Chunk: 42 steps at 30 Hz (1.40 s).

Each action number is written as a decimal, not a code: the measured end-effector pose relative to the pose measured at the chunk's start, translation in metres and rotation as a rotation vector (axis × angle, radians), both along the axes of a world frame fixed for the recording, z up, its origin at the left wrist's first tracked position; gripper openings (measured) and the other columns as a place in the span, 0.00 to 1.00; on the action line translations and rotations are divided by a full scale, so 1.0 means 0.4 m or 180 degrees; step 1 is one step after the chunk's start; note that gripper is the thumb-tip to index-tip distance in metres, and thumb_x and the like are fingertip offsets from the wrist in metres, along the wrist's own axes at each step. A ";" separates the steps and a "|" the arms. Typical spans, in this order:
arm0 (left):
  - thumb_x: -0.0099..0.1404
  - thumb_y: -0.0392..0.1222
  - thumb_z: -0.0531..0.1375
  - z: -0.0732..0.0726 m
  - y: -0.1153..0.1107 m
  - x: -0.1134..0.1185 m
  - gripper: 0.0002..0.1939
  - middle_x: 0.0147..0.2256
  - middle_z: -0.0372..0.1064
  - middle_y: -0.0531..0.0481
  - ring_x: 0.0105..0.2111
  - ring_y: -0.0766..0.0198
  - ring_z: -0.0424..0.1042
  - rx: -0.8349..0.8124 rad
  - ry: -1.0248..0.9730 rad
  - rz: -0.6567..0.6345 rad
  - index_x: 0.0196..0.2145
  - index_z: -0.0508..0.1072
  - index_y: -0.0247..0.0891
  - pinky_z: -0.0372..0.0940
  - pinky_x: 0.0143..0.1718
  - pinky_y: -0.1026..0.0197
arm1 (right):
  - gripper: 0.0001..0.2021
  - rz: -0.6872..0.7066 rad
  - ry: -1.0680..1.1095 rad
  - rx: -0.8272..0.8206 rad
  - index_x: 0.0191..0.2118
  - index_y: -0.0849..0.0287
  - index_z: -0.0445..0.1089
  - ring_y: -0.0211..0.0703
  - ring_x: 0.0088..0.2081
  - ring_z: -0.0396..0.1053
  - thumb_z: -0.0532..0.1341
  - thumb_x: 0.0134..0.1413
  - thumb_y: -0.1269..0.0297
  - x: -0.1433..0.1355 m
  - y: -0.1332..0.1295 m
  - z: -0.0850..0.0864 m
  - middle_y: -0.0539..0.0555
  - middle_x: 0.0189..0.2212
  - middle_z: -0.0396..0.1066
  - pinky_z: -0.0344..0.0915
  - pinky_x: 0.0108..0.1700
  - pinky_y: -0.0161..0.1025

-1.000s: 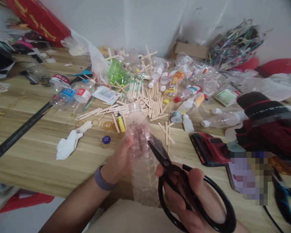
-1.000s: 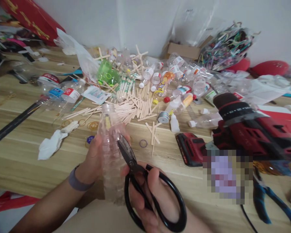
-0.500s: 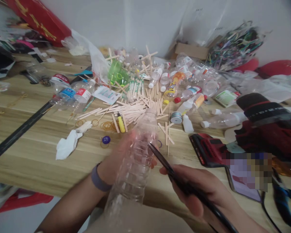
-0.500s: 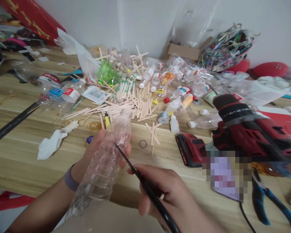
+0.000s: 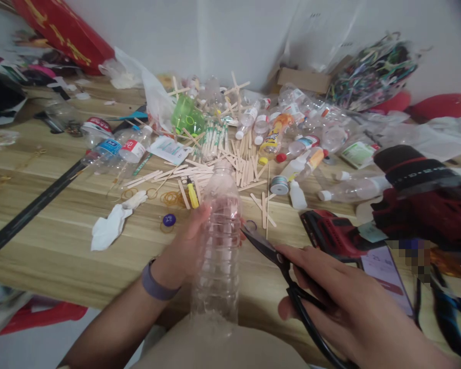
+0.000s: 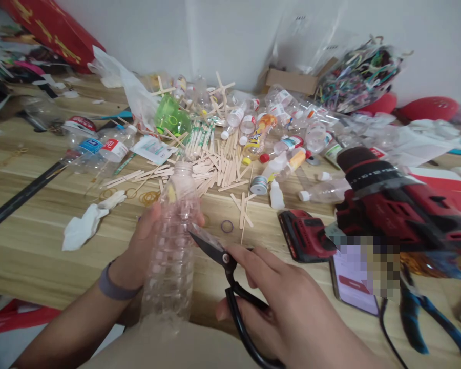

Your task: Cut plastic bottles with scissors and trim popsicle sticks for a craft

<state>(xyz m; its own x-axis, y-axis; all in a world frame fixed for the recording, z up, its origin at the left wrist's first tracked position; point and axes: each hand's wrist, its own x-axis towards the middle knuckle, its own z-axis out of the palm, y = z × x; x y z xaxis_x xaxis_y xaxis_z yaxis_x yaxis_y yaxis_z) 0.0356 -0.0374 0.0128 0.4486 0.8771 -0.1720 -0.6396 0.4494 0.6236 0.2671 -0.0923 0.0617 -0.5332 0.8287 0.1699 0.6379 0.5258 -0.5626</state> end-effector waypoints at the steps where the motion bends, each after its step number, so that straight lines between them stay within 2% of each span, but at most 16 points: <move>1: 0.54 0.61 0.67 0.001 -0.002 0.002 0.26 0.33 0.76 0.51 0.27 0.65 0.72 0.0039 0.0019 0.0055 0.41 0.77 0.38 0.66 0.27 0.64 | 0.22 0.0001 -0.0033 0.0033 0.60 0.48 0.62 0.42 0.29 0.74 0.58 0.62 0.63 -0.001 0.002 -0.001 0.53 0.36 0.77 0.66 0.26 0.33; 3: 0.52 0.60 0.69 -0.001 -0.005 0.004 0.27 0.33 0.76 0.51 0.26 0.65 0.71 0.0126 0.0081 0.0151 0.42 0.77 0.37 0.65 0.26 0.65 | 0.22 0.0007 -0.0141 0.0048 0.60 0.49 0.62 0.41 0.29 0.74 0.58 0.60 0.64 -0.004 0.005 -0.001 0.52 0.36 0.76 0.66 0.25 0.32; 10: 0.56 0.60 0.67 -0.011 -0.013 -0.001 0.29 0.37 0.77 0.48 0.33 0.61 0.74 0.0644 0.0409 0.0376 0.47 0.74 0.37 0.68 0.34 0.62 | 0.23 -0.0165 -0.0287 0.0107 0.58 0.46 0.62 0.38 0.29 0.73 0.58 0.57 0.68 -0.009 -0.002 -0.005 0.51 0.38 0.74 0.64 0.26 0.31; 15: 0.56 0.60 0.67 -0.008 -0.017 0.002 0.29 0.37 0.76 0.48 0.34 0.61 0.74 0.0711 0.0352 0.0437 0.48 0.73 0.39 0.68 0.36 0.61 | 0.19 -0.0423 0.0057 -0.0503 0.55 0.50 0.66 0.38 0.29 0.72 0.59 0.57 0.67 -0.030 -0.013 -0.009 0.48 0.30 0.73 0.65 0.28 0.31; 19: 0.56 0.61 0.67 -0.020 -0.019 0.007 0.30 0.39 0.76 0.48 0.36 0.58 0.74 0.1007 0.0178 0.0562 0.51 0.72 0.41 0.68 0.37 0.59 | 0.19 -0.0533 0.0633 -0.1000 0.52 0.50 0.68 0.38 0.27 0.69 0.61 0.53 0.67 -0.054 -0.028 -0.036 0.47 0.28 0.73 0.65 0.29 0.31; 21: 0.55 0.61 0.67 -0.026 -0.017 0.006 0.31 0.40 0.75 0.48 0.37 0.57 0.74 0.1141 0.0153 0.0619 0.52 0.71 0.44 0.68 0.37 0.58 | 0.19 -0.0578 0.0983 -0.1415 0.52 0.49 0.68 0.37 0.25 0.66 0.62 0.53 0.65 -0.062 -0.036 -0.052 0.46 0.27 0.72 0.64 0.28 0.31; 23: 0.54 0.59 0.69 -0.030 -0.013 0.003 0.32 0.41 0.75 0.48 0.38 0.56 0.74 0.1349 0.0218 0.0662 0.53 0.71 0.46 0.68 0.38 0.57 | 0.18 -0.0664 0.1406 -0.1948 0.50 0.51 0.70 0.36 0.24 0.62 0.65 0.53 0.57 -0.066 -0.041 -0.062 0.47 0.25 0.68 0.61 0.26 0.31; 25: 0.53 0.59 0.70 -0.029 -0.009 0.001 0.31 0.41 0.73 0.49 0.39 0.56 0.73 0.1591 0.0300 0.0734 0.52 0.72 0.47 0.68 0.40 0.57 | 0.24 -0.0684 0.1903 -0.2546 0.47 0.54 0.71 0.34 0.23 0.57 0.68 0.49 0.44 -0.068 -0.045 -0.063 0.46 0.23 0.62 0.57 0.25 0.30; 27: 0.53 0.58 0.70 -0.025 -0.007 0.001 0.30 0.42 0.72 0.50 0.39 0.58 0.72 0.1839 0.0363 0.0824 0.52 0.72 0.48 0.68 0.41 0.58 | 0.33 -0.0470 0.2442 -0.3250 0.46 0.56 0.71 0.30 0.22 0.51 0.67 0.42 0.33 -0.068 -0.046 -0.057 0.44 0.22 0.56 0.51 0.22 0.28; 30: 0.54 0.57 0.70 -0.020 -0.008 0.000 0.29 0.42 0.71 0.50 0.40 0.59 0.71 0.2131 0.0485 0.0978 0.51 0.72 0.49 0.67 0.43 0.58 | 0.34 0.0093 0.3337 -0.4181 0.48 0.55 0.68 0.24 0.18 0.42 0.62 0.46 0.31 -0.074 -0.050 -0.050 0.42 0.24 0.53 0.42 0.17 0.24; 32: 0.53 0.58 0.70 -0.021 -0.010 -0.002 0.29 0.42 0.72 0.51 0.41 0.58 0.71 0.2240 0.0603 0.1049 0.51 0.72 0.50 0.66 0.45 0.57 | 0.30 0.0387 0.3893 -0.4486 0.48 0.54 0.68 0.23 0.17 0.39 0.61 0.51 0.34 -0.084 -0.053 -0.055 0.41 0.23 0.52 0.38 0.16 0.24; 35: 0.53 0.58 0.70 -0.027 -0.012 -0.006 0.32 0.45 0.73 0.52 0.44 0.55 0.72 0.2323 0.0772 0.1139 0.54 0.70 0.54 0.66 0.47 0.56 | 0.28 0.0657 0.4477 -0.4664 0.46 0.54 0.69 0.24 0.16 0.37 0.59 0.53 0.35 -0.107 -0.059 -0.072 0.40 0.20 0.49 0.37 0.15 0.22; 38: 0.51 0.59 0.71 -0.030 -0.010 -0.002 0.32 0.44 0.72 0.51 0.42 0.56 0.72 0.2285 0.0647 0.1090 0.52 0.71 0.50 0.67 0.44 0.57 | 0.27 0.0818 0.4704 -0.4655 0.45 0.53 0.69 0.23 0.15 0.37 0.59 0.53 0.34 -0.126 -0.065 -0.089 0.39 0.19 0.49 0.39 0.16 0.21; 42: 0.50 0.59 0.70 -0.025 -0.011 0.014 0.28 0.40 0.72 0.51 0.38 0.57 0.72 0.1740 0.0153 0.0913 0.46 0.73 0.47 0.68 0.39 0.57 | 0.31 0.0491 0.4313 -0.4338 0.45 0.54 0.68 0.24 0.16 0.39 0.61 0.47 0.32 -0.124 -0.071 -0.092 0.40 0.20 0.51 0.42 0.16 0.22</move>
<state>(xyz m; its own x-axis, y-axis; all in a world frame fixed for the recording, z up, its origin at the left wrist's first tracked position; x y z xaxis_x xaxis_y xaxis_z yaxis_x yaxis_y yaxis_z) 0.0411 -0.0418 0.0027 0.1846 0.9285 0.3223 -0.6532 -0.1291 0.7461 0.2176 -0.1208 0.0249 -0.6921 0.7056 -0.1521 -0.5122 -0.6286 -0.5853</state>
